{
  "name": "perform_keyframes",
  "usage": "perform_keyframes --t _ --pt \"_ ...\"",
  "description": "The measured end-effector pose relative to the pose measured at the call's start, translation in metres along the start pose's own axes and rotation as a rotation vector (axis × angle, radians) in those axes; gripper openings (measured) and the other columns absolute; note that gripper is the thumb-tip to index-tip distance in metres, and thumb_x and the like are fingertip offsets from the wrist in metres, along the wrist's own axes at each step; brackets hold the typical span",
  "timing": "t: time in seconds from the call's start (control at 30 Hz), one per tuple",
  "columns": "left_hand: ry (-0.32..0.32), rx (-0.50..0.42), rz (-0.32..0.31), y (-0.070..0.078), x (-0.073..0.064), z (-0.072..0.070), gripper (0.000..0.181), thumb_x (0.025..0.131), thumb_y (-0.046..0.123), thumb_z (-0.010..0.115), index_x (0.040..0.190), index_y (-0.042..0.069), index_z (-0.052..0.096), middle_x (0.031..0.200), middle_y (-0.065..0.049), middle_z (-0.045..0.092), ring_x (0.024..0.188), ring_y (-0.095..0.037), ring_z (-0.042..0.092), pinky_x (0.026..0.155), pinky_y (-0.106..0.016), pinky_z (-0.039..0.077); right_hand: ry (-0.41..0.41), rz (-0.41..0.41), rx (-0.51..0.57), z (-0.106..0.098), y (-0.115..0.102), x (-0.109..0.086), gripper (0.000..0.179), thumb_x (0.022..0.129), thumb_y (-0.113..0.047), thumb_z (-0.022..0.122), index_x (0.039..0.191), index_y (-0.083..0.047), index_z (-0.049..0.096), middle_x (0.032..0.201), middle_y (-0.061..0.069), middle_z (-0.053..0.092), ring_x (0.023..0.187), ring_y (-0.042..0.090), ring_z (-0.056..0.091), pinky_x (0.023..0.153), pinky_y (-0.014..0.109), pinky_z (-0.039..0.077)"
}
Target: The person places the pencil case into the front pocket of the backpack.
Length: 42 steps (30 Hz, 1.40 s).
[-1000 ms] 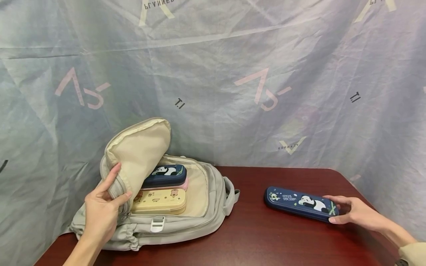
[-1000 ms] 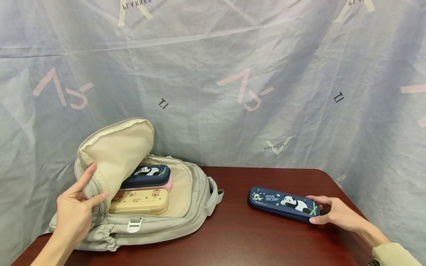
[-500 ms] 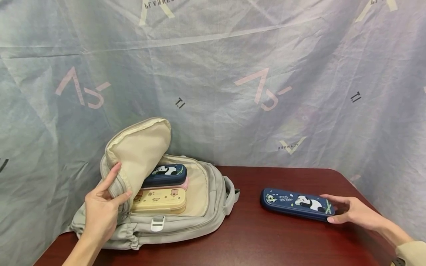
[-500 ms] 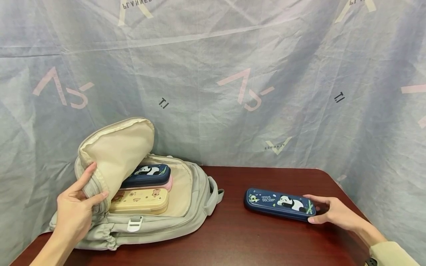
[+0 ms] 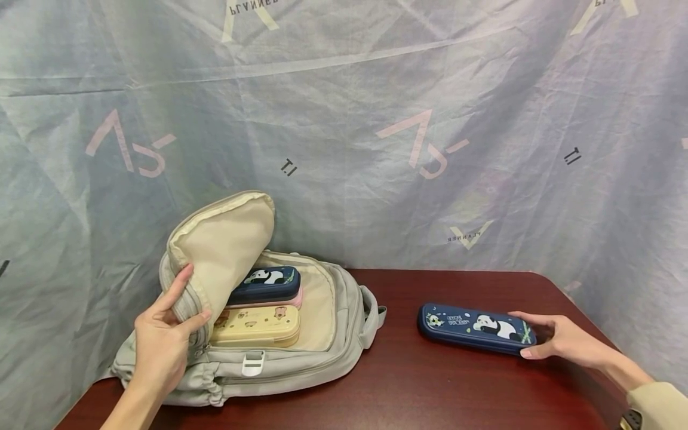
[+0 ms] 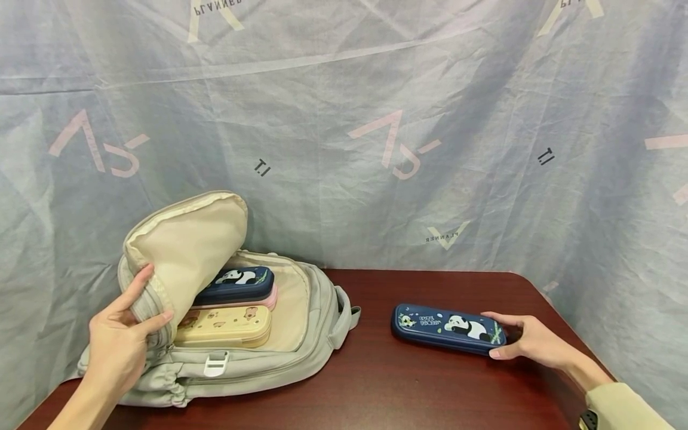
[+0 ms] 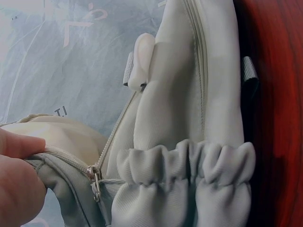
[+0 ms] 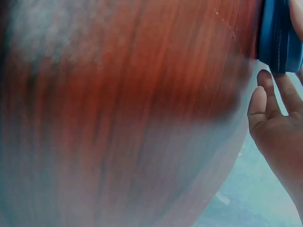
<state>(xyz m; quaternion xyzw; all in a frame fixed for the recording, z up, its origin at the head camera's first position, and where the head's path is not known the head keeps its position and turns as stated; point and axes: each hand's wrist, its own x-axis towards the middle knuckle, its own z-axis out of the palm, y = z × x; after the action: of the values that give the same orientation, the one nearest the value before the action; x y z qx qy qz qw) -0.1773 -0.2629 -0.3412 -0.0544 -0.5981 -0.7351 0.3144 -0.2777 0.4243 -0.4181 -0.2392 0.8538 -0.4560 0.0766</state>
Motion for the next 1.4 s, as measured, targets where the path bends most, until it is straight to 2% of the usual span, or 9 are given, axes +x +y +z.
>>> perform_keyframes --t 0.2,0.47,0.73,0.93,1.17,1.4 --pt "-0.001 0.003 0.000 0.000 0.000 0.000 0.086 0.076 -0.041 0.057 0.151 0.003 0.056 0.159 0.005 0.051 0.153 -0.015 0.030 0.094 -0.017 0.052 0.024 0.006 0.006 0.000 -0.002 0.000 0.068 0.092 -0.001 0.078 0.154 0.001 0.050 0.129 0.020 0.064 0.103 0.012 0.067 0.080 0.028 0.057" --pt "-0.027 0.002 0.014 0.000 -0.001 -0.001 0.086 0.077 -0.041 0.056 0.152 0.002 0.055 0.160 0.005 0.049 0.156 -0.015 0.024 0.095 -0.017 0.051 0.059 0.007 0.038 0.007 -0.013 -0.002 0.065 0.093 0.000 0.077 0.154 -0.004 0.054 0.126 0.018 0.066 0.101 0.018 0.071 0.078 0.030 0.059" --pt "-0.022 0.003 0.021 0.000 -0.001 -0.001 0.085 0.077 -0.041 0.056 0.151 0.001 0.055 0.159 0.005 0.051 0.156 -0.013 0.022 0.096 -0.016 0.050 0.074 0.008 0.038 0.012 -0.024 -0.003 0.064 0.095 -0.002 0.076 0.152 0.006 0.049 0.127 0.021 0.063 0.098 0.021 0.072 0.076 0.033 0.060" --pt "-0.029 -0.001 0.028 0.000 -0.002 -0.001 0.085 0.077 -0.041 0.056 0.151 0.001 0.055 0.158 0.005 0.052 0.157 -0.013 0.021 0.097 -0.016 0.049 0.088 -0.004 0.015 0.015 -0.032 -0.002 0.063 0.095 -0.002 0.076 0.151 0.006 0.050 0.127 0.020 0.063 0.097 0.021 0.072 0.075 0.033 0.060" --pt "-0.029 -0.004 0.030 0.000 -0.002 -0.001 0.085 0.077 -0.041 0.056 0.151 0.001 0.055 0.158 0.005 0.052 0.155 -0.013 0.025 0.096 -0.016 0.050 0.117 0.050 -0.003 0.016 -0.047 0.004 0.067 0.096 -0.009 0.078 0.153 0.007 0.047 0.123 0.020 0.065 0.095 0.023 0.072 0.075 0.032 0.060" --pt "-0.036 0.019 0.022 0.000 -0.002 -0.002 0.086 0.078 -0.040 0.058 0.152 0.003 0.054 0.161 0.005 0.048 0.154 -0.013 0.026 0.093 -0.014 0.050 0.139 0.117 0.007 0.018 -0.067 0.011 0.074 0.095 -0.014 0.079 0.156 0.006 0.043 0.128 0.021 0.062 0.096 0.026 0.070 0.076 0.035 0.060"
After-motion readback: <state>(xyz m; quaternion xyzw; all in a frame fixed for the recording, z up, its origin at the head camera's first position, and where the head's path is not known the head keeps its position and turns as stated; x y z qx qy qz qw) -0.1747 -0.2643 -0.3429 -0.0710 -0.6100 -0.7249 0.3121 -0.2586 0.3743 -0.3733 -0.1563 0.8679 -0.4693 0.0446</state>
